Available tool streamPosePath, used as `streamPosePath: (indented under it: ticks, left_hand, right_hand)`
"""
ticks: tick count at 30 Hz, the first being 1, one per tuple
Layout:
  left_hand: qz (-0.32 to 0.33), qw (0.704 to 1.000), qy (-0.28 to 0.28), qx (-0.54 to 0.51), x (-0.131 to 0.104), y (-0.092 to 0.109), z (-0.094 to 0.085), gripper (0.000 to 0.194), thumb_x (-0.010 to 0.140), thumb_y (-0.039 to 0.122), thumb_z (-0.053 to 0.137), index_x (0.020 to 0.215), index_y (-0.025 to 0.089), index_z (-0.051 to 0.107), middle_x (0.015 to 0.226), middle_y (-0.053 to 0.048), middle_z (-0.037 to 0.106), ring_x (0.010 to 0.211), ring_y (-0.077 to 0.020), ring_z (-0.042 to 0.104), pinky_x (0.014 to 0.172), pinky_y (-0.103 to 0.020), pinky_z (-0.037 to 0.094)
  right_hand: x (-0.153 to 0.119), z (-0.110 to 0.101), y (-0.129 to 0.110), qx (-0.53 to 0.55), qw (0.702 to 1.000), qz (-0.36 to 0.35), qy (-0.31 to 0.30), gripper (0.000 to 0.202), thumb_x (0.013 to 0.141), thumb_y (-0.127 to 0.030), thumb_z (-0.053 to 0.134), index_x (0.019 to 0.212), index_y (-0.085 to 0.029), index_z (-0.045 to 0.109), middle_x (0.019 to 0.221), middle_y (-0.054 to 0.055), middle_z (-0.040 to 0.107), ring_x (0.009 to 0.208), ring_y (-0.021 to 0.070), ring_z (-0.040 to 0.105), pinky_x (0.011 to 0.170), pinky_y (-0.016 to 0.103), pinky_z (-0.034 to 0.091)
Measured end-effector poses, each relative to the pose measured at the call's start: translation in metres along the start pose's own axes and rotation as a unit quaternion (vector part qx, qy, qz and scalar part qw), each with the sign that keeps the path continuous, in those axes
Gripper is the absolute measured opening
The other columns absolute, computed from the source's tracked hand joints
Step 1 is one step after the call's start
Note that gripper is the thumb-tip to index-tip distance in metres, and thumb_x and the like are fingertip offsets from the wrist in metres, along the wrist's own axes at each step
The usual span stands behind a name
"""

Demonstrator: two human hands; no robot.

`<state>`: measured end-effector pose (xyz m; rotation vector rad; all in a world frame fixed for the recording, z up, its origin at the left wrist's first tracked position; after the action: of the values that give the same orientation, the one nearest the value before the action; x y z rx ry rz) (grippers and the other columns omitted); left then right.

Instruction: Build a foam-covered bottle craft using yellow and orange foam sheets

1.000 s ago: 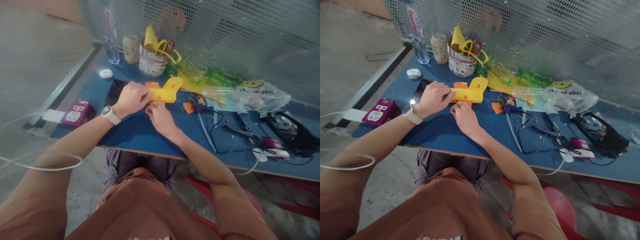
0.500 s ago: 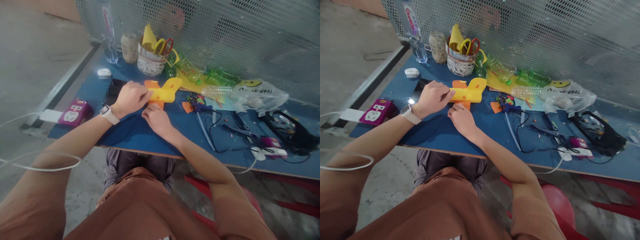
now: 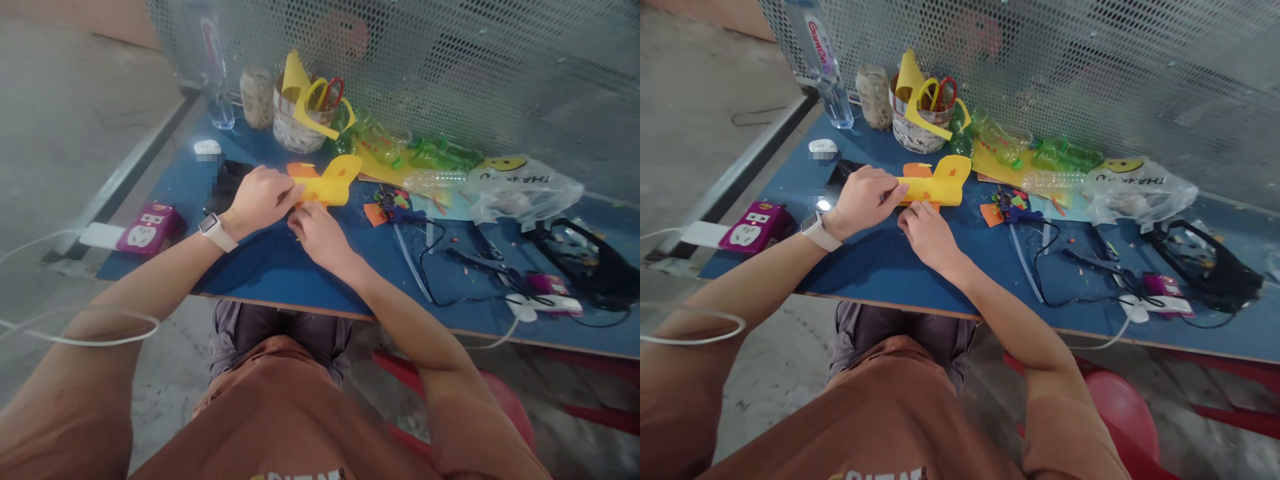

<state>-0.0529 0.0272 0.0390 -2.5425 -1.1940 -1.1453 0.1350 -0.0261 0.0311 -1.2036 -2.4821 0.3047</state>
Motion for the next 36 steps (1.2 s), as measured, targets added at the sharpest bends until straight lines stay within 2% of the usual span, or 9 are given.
streamPosePath:
  ticks: [5,8,16,22,27,32,36]
  left_hand:
    - [-0.002,1.0,-0.014,0.003,-0.001,0.0,0.001,0.052,0.119,0.044,0.047,0.07,0.024,0.05,0.066,-0.005,0.06,0.07,-0.0234,0.062,0.083,-0.042,0.053]
    - [-0.002,1.0,-0.014,-0.003,0.0,0.0,0.001,0.055,0.119,0.047,0.048,0.068,0.025,0.049,0.065,-0.005,0.06,0.068,-0.0236,0.061,0.083,-0.043,0.054]
    - [-0.003,1.0,0.002,-0.015,0.001,0.003,0.001,0.054,0.116,0.045,0.05,0.067,0.024,0.045,0.063,-0.004,0.056,0.065,-0.0218,0.059,0.079,-0.043,0.051]
    - [-0.007,1.0,-0.022,-0.01,0.002,0.005,0.001,0.052,0.115,0.045,0.047,0.068,0.025,0.04,0.063,-0.004,0.054,0.065,-0.0225,0.055,0.077,-0.043,0.047]
    - [0.001,1.0,-0.028,-0.004,0.001,0.006,0.0,0.05,0.115,0.043,0.046,0.07,0.025,0.037,0.064,-0.004,0.055,0.066,-0.0223,0.053,0.074,-0.042,0.042]
    - [-0.003,1.0,-0.027,0.0,0.0,0.004,-0.002,0.051,0.116,0.042,0.048,0.069,0.025,0.04,0.064,-0.003,0.055,0.067,-0.0222,0.056,0.077,-0.042,0.045]
    - [-0.003,0.999,-0.032,0.003,0.0,0.002,-0.002,0.052,0.118,0.042,0.048,0.07,0.024,0.042,0.064,-0.003,0.055,0.068,-0.0226,0.058,0.079,-0.041,0.048]
  right_hand:
    - [-0.002,0.006,-0.005,0.029,0.999,0.0,-0.034,0.014,0.118,-0.026,0.068,0.119,-0.018,0.08,0.125,0.016,0.075,0.124,0.0334,0.067,0.116,0.051,0.057]
    - [-0.001,0.012,-0.012,0.02,0.999,0.019,-0.041,0.014,0.115,-0.029,0.075,0.121,-0.018,0.08,0.129,0.017,0.074,0.124,0.0342,0.065,0.114,0.052,0.056]
    - [-0.003,0.012,-0.017,-0.016,0.997,0.047,-0.058,0.018,0.116,-0.031,0.074,0.123,-0.016,0.08,0.129,0.018,0.074,0.128,0.0366,0.066,0.116,0.053,0.055]
    - [0.0,0.012,-0.02,-0.06,0.995,0.024,-0.077,0.024,0.118,-0.032,0.07,0.126,-0.011,0.079,0.131,0.021,0.075,0.129,0.0379,0.063,0.113,0.052,0.054]
    - [-0.004,0.013,-0.029,-0.106,0.992,-0.01,-0.071,0.025,0.121,-0.029,0.063,0.119,-0.011,0.08,0.131,0.023,0.075,0.129,0.0392,0.06,0.106,0.052,0.051]
    - [-0.008,0.003,-0.018,-0.084,0.996,-0.012,-0.037,0.018,0.115,-0.031,0.075,0.12,-0.014,0.081,0.128,0.018,0.074,0.126,0.0379,0.059,0.107,0.051,0.049]
    - [-0.011,-0.003,-0.004,-0.055,0.998,-0.005,-0.043,0.023,0.113,-0.031,0.078,0.124,-0.013,0.085,0.127,0.018,0.074,0.128,0.037,0.059,0.111,0.052,0.05]
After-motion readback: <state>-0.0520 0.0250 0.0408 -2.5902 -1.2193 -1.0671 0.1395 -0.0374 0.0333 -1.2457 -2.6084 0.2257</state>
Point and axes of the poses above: each hand's wrist, its own x-axis towards the middle knuckle, its own z-axis out of the palm, y = z × x, the point moved 2 cm from there along x, towards the middle knuckle
